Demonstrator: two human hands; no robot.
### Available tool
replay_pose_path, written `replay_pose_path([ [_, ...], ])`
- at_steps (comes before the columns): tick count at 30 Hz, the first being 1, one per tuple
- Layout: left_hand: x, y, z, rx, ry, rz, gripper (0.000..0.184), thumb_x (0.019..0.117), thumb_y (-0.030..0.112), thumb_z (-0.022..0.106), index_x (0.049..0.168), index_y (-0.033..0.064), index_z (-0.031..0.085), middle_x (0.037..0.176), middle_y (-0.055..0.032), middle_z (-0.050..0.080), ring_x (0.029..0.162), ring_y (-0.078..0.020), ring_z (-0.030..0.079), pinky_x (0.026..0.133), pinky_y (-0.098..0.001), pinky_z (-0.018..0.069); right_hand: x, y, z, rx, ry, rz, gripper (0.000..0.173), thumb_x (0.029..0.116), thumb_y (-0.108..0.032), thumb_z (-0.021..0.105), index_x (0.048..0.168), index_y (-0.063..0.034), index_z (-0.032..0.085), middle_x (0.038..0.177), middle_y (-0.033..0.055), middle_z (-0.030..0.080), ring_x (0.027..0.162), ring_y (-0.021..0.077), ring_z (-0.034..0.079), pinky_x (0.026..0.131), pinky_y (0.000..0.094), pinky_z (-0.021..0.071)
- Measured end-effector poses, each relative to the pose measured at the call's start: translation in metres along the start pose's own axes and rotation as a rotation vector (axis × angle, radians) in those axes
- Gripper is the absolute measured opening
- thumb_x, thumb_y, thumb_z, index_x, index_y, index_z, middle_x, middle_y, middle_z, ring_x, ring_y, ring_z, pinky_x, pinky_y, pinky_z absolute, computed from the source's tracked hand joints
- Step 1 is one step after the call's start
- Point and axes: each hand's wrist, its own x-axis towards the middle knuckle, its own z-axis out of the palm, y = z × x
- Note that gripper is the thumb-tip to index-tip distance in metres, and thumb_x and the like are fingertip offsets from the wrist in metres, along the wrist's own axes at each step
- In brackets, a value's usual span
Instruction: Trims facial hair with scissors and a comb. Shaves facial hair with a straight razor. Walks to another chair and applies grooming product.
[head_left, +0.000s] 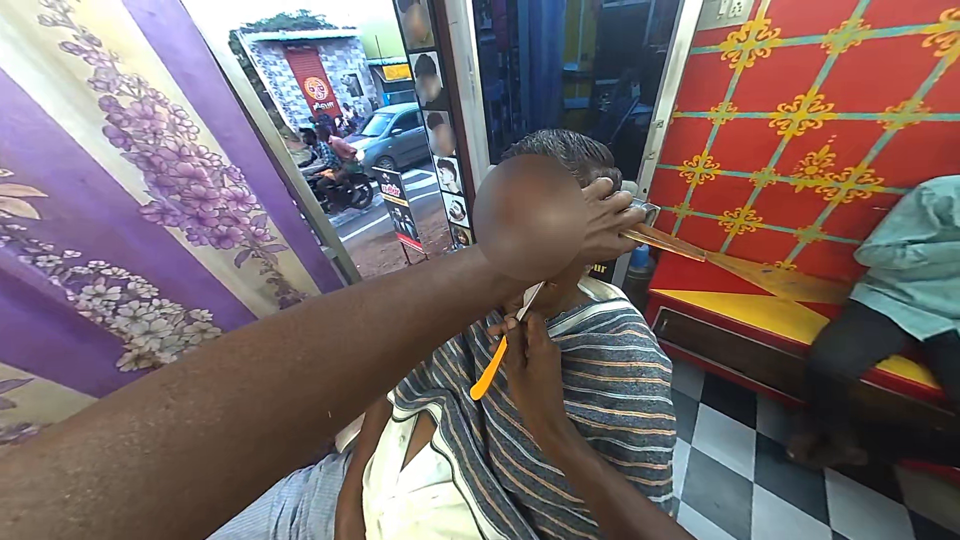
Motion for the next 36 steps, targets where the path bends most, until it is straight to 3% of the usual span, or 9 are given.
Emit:
replay_pose_path([
  [9, -0.0021, -0.0015, 0.0002, -0.026, -0.002, -0.01, 0.042, 0.0901, 0.002, 0.068, 0.131, 0.0131, 0.065, 0.14, -0.0131, 0.057, 0.119, -0.0338, 0.056, 0.094, -0.0478, 0.044, 0.0034, -0.003, -0.0022, 0.006, -0.057, 0.007, 0.015, 0.1076, -0.014, 0.047, 0.11, -0.0055, 0.059, 0.088, -0.0017, 0.075, 0.071, 0.0087, 0.072, 0.065, 0.0268, 0.0607],
  [17, -0.003, -0.0022, -0.0013, -0.033, -0.012, -0.018, 0.053, 0.0821, 0.003, 0.077, 0.133, 0.0146, 0.064, 0.14, -0.0146, 0.057, 0.119, -0.035, 0.056, 0.095, -0.0491, 0.0445, 0.0047, -0.0055, -0.0061, -0.05, -0.098, 0.0, 0.016, 0.1077, -0.014, 0.047, 0.11, -0.0054, 0.06, 0.09, -0.0017, 0.075, 0.074, 0.0091, 0.072, 0.068, 0.0276, 0.0606],
  [21, -0.0046, -0.0028, -0.0017, -0.064, -0.014, -0.035, 0.045, 0.0842, 0.006, 0.076, 0.128, 0.0135, 0.068, 0.139, -0.0143, 0.057, 0.118, -0.0349, 0.056, 0.095, -0.0495, 0.0444, 0.0023, 0.0018, -0.0046, -0.046, -0.022, -0.055, 0.017, 0.1074, -0.015, 0.047, 0.11, -0.0043, 0.059, 0.089, -0.0009, 0.075, 0.07, 0.0095, 0.071, 0.063, 0.0285, 0.0601],
  [26, -0.0039, -0.0028, -0.0016, -0.073, -0.031, -0.032, 0.058, 0.0782, 0.01, 0.082, 0.133, 0.0149, 0.065, 0.14, -0.0147, 0.056, 0.119, -0.0355, 0.055, 0.095, -0.05, 0.0434, 0.0046, -0.0014, 0.0002, -0.007, -0.042, -0.053, 0.017, 0.1071, -0.014, 0.047, 0.108, -0.003, 0.06, 0.089, -0.0004, 0.075, 0.072, 0.0096, 0.072, 0.066, 0.0279, 0.0611],
  [32, -0.0043, -0.0032, 0.0012, -0.058, -0.013, -0.034, 0.05, 0.0846, 0.007, 0.076, 0.133, 0.0162, 0.065, 0.139, -0.0142, 0.057, 0.118, -0.0347, 0.056, 0.094, -0.0493, 0.0444, 0.0065, -0.0059, -0.0006, 0.01, -0.097, -0.067, 0.017, 0.1076, -0.013, 0.046, 0.108, -0.0041, 0.061, 0.088, -0.0016, 0.075, 0.072, 0.008, 0.071, 0.067, 0.0258, 0.0604],
  [36, -0.0053, -0.0029, 0.0007, -0.072, -0.014, -0.046, 0.052, 0.0836, 0.007, 0.077, 0.133, 0.0163, 0.065, 0.142, -0.0142, 0.055, 0.12, -0.0347, 0.055, 0.095, -0.0494, 0.0442, 0.0059, -0.003, -0.0025, 0.004, -0.061, -0.06, 0.017, 0.1073, -0.013, 0.046, 0.109, -0.0045, 0.06, 0.09, -0.001, 0.075, 0.073, 0.0091, 0.072, 0.067, 0.0276, 0.0617],
])
